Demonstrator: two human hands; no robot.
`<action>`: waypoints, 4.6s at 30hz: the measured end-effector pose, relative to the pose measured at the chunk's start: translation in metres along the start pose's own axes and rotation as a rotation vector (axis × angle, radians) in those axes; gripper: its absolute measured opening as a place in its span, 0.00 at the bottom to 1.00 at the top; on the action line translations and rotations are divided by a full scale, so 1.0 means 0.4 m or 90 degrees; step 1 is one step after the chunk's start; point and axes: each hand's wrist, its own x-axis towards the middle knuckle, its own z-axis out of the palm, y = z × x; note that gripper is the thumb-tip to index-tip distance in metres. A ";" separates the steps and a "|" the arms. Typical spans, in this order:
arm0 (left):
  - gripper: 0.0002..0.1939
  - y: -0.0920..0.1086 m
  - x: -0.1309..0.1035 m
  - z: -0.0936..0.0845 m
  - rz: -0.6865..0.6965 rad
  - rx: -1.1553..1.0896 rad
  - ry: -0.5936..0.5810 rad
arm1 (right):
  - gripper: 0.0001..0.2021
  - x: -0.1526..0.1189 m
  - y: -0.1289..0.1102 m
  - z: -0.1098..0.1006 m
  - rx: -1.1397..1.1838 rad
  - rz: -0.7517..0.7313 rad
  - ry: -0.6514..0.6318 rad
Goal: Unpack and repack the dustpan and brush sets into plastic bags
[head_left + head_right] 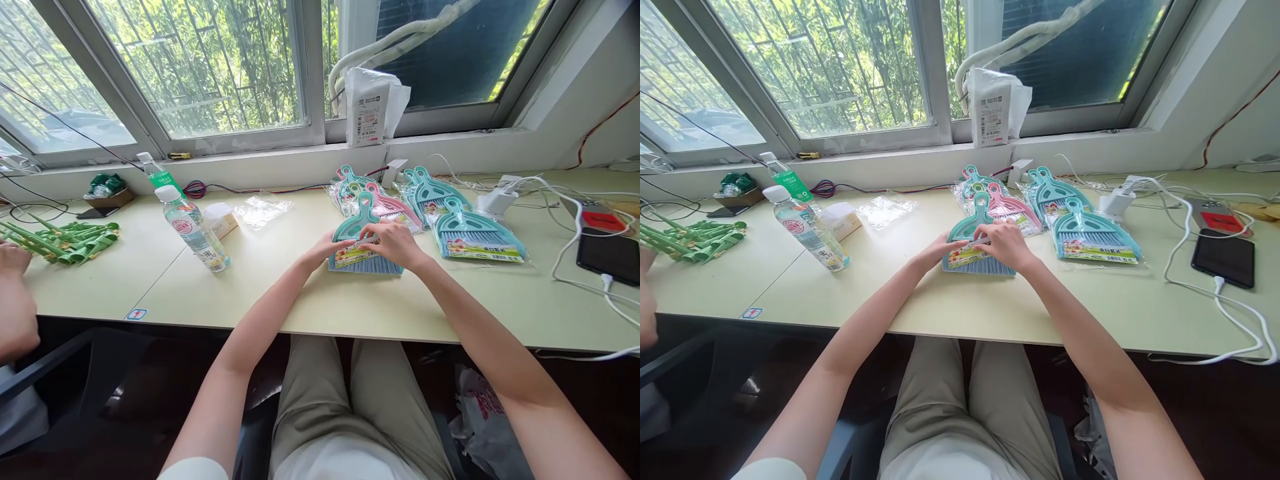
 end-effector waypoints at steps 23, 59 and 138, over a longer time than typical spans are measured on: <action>0.34 -0.010 0.019 0.017 0.129 -0.106 0.214 | 0.25 0.011 -0.077 0.117 0.976 0.384 0.189; 0.13 0.010 -0.027 -0.203 -0.223 0.700 0.285 | 0.10 0.008 -0.001 0.112 0.942 0.495 0.134; 0.30 0.016 -0.016 0.154 0.015 -0.285 -0.110 | 0.20 0.023 -0.113 0.028 1.076 0.348 0.465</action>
